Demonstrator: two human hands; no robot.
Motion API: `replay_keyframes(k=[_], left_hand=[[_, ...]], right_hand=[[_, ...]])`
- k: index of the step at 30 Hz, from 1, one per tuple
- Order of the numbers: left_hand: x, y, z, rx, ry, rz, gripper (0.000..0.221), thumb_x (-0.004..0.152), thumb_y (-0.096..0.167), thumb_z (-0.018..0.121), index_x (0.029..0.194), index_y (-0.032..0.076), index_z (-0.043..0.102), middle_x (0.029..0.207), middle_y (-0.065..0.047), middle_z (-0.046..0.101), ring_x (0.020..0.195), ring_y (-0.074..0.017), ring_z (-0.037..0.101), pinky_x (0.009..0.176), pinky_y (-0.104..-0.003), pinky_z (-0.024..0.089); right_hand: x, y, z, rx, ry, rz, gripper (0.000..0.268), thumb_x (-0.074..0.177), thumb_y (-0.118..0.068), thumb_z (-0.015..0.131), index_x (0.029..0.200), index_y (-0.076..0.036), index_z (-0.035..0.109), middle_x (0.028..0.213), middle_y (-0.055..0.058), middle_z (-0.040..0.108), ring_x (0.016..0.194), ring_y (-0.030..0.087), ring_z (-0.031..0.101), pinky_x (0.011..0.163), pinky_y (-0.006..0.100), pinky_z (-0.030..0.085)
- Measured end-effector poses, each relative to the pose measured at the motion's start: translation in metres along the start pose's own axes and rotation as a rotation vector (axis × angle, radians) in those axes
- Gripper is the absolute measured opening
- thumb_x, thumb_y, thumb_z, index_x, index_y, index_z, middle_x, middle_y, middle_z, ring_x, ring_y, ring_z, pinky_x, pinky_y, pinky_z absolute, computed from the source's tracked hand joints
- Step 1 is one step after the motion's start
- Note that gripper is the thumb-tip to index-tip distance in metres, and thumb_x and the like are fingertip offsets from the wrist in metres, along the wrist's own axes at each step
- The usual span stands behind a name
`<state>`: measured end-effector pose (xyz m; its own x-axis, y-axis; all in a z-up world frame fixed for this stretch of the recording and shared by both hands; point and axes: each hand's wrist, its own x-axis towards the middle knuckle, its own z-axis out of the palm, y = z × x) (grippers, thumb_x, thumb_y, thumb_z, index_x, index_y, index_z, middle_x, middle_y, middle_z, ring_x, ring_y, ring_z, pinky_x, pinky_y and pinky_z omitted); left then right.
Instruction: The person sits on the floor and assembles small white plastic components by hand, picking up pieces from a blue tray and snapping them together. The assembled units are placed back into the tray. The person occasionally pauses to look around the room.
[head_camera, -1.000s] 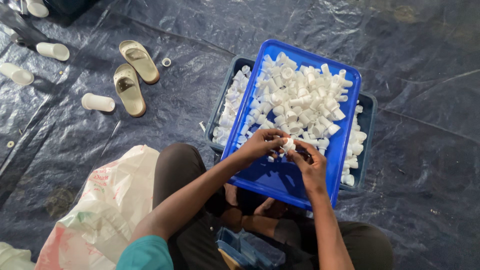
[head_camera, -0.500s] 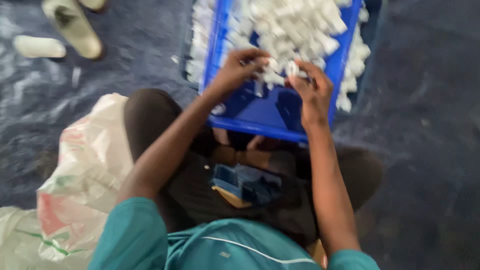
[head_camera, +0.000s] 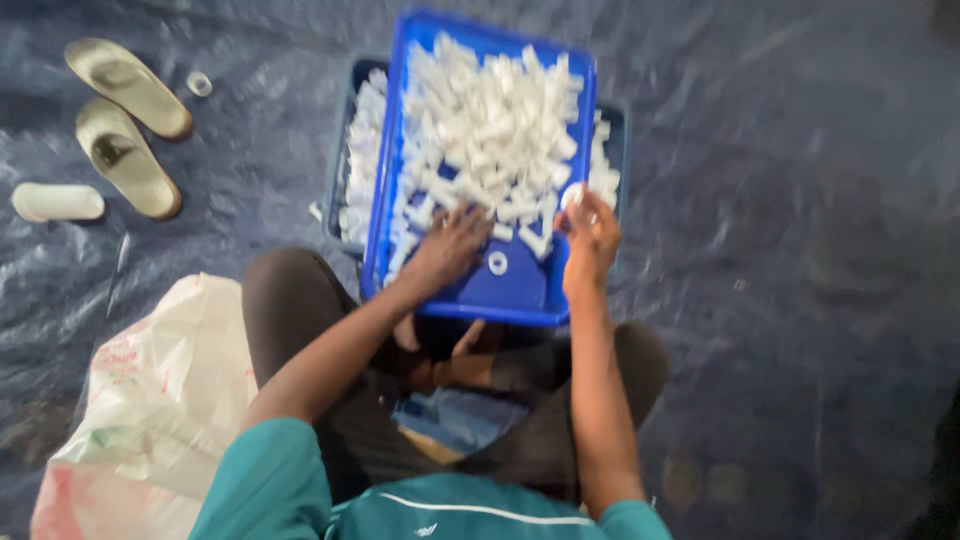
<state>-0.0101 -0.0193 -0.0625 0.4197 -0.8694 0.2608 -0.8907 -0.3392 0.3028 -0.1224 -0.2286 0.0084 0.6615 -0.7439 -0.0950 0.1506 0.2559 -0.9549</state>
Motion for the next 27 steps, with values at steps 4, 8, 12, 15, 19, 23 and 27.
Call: replay_keyframes(k=[4, 8, 12, 15, 19, 23, 27], left_hand=[[0.0, -0.001, 0.009, 0.208, -0.074, 0.063, 0.039, 0.078, 0.022, 0.073, 0.117, 0.017, 0.067, 0.136, -0.009, 0.06, 0.135, -0.0295, 0.048, 0.103, -0.048, 0.043], [-0.006, 0.002, -0.017, 0.067, -0.135, 0.016, 0.032, 0.084, 0.028, 0.075, 0.11, 0.012, 0.069, 0.111, -0.005, 0.067, 0.121, -0.0259, 0.057, 0.099, -0.046, 0.046], [-0.026, 0.025, -0.058, -0.272, 0.158, -0.137, 0.038, 0.081, 0.031, 0.077, 0.112, 0.01, 0.072, 0.103, -0.009, 0.069, 0.101, -0.0295, 0.066, 0.085, -0.045, 0.051], [-0.056, 0.043, -0.088, -0.46, 0.222, -0.346, 0.039, 0.08, 0.029, 0.078, 0.112, 0.009, 0.073, 0.105, -0.012, 0.071, 0.091, -0.0329, 0.068, 0.078, -0.044, 0.054], [-0.08, 0.053, -0.112, -0.671, 0.243, -0.496, 0.041, 0.079, 0.023, 0.079, 0.115, 0.006, 0.072, 0.102, -0.014, 0.071, 0.089, -0.0312, 0.07, 0.077, -0.042, 0.055], [-0.094, 0.049, -0.115, -0.742, 0.228, -0.362, 0.042, 0.08, 0.02, 0.079, 0.118, 0.004, 0.069, 0.105, -0.016, 0.07, 0.09, -0.0305, 0.07, 0.078, -0.04, 0.055], [-0.1, 0.056, -0.097, -0.742, 0.141, -0.325, 0.036, 0.086, 0.024, 0.078, 0.115, 0.005, 0.071, 0.1, -0.014, 0.072, 0.089, -0.0279, 0.071, 0.078, -0.038, 0.055]], right_hand=[[-0.01, 0.002, 0.005, -0.162, -0.061, -0.087, 0.037, 0.091, -0.01, 0.076, 0.124, 0.004, 0.067, 0.106, 0.006, 0.065, 0.08, 0.014, 0.065, 0.07, 0.029, 0.055], [-0.018, 0.007, 0.011, -0.25, -0.183, -0.116, 0.037, 0.091, -0.009, 0.074, 0.126, 0.003, 0.067, 0.099, 0.006, 0.066, 0.08, 0.013, 0.064, 0.072, 0.027, 0.053], [-0.023, 0.006, 0.011, -0.329, -0.243, -0.113, 0.037, 0.09, -0.009, 0.074, 0.126, 0.002, 0.068, 0.098, 0.004, 0.068, 0.08, 0.011, 0.065, 0.075, 0.025, 0.053], [-0.039, 0.003, 0.007, -0.396, -0.371, -0.04, 0.039, 0.09, -0.008, 0.075, 0.127, 0.002, 0.07, 0.096, 0.007, 0.07, 0.081, 0.011, 0.064, 0.074, 0.025, 0.05], [-0.058, -0.006, 0.005, -0.407, -0.547, 0.093, 0.04, 0.089, -0.009, 0.073, 0.128, -0.001, 0.07, 0.1, 0.008, 0.076, 0.091, 0.012, 0.071, 0.085, 0.024, 0.056], [-0.081, -0.001, 0.01, -0.307, -0.556, 0.105, 0.043, 0.086, -0.007, 0.077, 0.128, -0.001, 0.069, 0.101, 0.01, 0.078, 0.091, 0.015, 0.072, 0.086, 0.028, 0.058], [-0.105, 0.003, 0.005, -0.304, -0.505, 0.103, 0.042, 0.087, -0.006, 0.079, 0.127, 0.0, 0.071, 0.102, 0.01, 0.077, 0.092, 0.015, 0.072, 0.086, 0.028, 0.056]])
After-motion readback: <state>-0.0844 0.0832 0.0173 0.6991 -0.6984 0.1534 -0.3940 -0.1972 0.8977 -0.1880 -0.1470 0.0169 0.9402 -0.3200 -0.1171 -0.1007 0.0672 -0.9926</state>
